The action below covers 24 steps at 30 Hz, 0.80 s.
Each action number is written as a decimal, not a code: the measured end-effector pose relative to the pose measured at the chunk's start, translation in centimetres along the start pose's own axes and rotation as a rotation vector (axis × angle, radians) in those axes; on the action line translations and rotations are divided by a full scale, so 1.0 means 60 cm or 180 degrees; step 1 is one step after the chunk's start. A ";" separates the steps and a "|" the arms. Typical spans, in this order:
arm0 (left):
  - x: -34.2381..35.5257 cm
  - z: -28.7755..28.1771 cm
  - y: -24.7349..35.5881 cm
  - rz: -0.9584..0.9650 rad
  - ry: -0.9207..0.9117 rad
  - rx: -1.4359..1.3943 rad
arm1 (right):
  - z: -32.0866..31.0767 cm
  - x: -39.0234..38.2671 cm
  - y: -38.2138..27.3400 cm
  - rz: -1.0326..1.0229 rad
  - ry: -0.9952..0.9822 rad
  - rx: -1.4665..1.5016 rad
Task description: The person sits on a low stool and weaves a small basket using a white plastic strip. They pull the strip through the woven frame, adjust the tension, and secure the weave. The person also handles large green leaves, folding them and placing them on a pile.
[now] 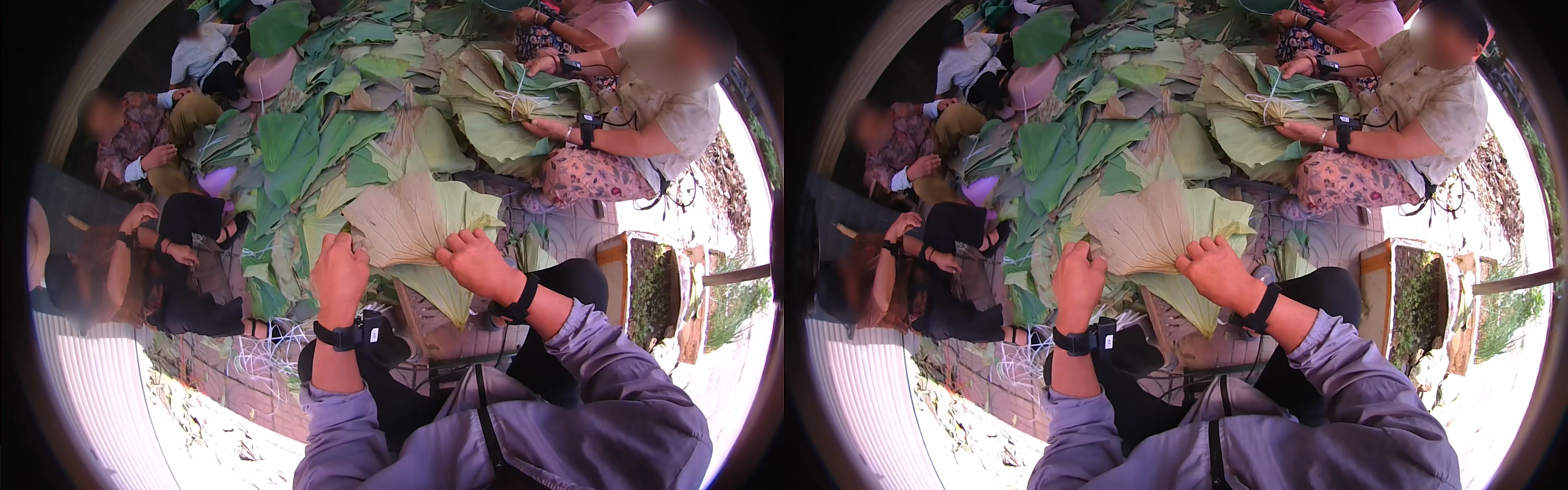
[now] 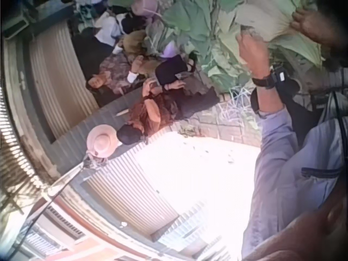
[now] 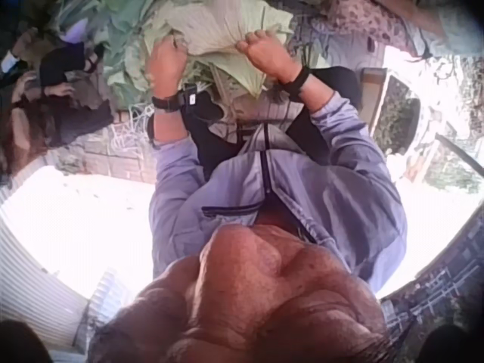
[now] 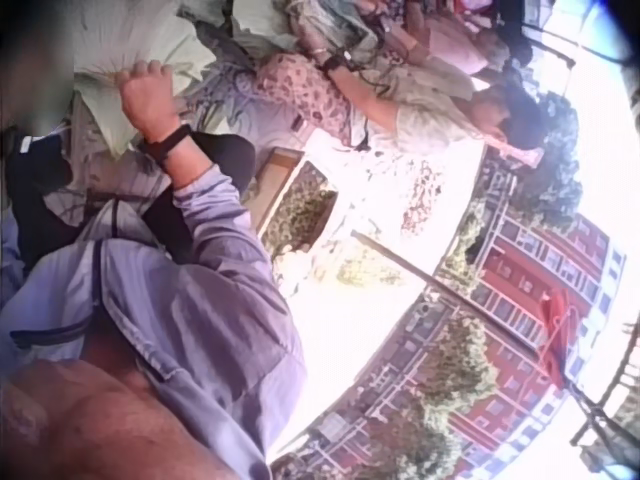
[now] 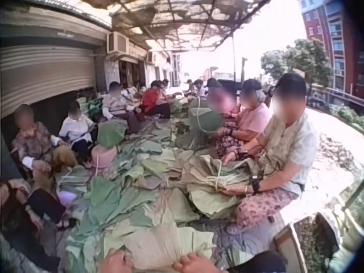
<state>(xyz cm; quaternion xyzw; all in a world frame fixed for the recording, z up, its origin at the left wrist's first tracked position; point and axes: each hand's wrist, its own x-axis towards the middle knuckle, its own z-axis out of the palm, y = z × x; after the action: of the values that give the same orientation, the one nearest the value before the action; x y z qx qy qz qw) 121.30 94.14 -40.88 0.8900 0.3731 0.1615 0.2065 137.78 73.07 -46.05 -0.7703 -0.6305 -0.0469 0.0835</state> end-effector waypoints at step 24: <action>0.015 -0.019 0.005 0.0232 0.1078 -0.0597 | 0.078 -0.066 -0.025 -0.0272 -0.0900 -0.0053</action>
<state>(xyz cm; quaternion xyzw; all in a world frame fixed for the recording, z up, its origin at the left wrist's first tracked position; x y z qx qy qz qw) 121.56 94.91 -39.62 0.8399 0.3533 0.3503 0.2168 135.38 70.40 -51.23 -0.7422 -0.6678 0.0534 -0.0145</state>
